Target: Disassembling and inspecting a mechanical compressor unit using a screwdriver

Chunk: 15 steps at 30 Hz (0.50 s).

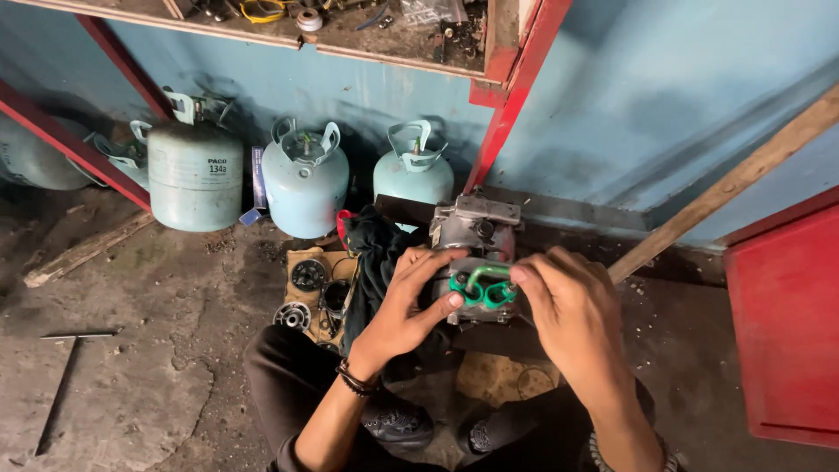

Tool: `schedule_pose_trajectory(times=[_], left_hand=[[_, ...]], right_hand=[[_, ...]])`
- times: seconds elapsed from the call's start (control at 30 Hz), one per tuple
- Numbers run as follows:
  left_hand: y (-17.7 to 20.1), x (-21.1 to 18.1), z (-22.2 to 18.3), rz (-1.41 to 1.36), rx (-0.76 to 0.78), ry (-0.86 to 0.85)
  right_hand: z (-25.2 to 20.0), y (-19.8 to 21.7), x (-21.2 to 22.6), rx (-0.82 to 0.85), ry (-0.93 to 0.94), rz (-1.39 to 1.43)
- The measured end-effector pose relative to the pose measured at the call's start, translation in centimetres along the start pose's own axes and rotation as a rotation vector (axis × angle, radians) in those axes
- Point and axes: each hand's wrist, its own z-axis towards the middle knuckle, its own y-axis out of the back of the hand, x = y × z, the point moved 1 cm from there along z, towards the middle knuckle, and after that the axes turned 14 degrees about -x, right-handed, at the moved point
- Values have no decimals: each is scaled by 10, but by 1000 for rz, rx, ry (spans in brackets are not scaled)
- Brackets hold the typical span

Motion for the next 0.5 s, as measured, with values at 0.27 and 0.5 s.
schedule_pose_trajectory(times=[0.27, 0.5], left_hand=[[-6, 12, -7, -146, -48, 41], [-13, 30, -13, -200, -94, 49]], right_hand=[[-8, -5, 13, 29, -66, -206], [-20, -2, 13, 113, -92, -412]])
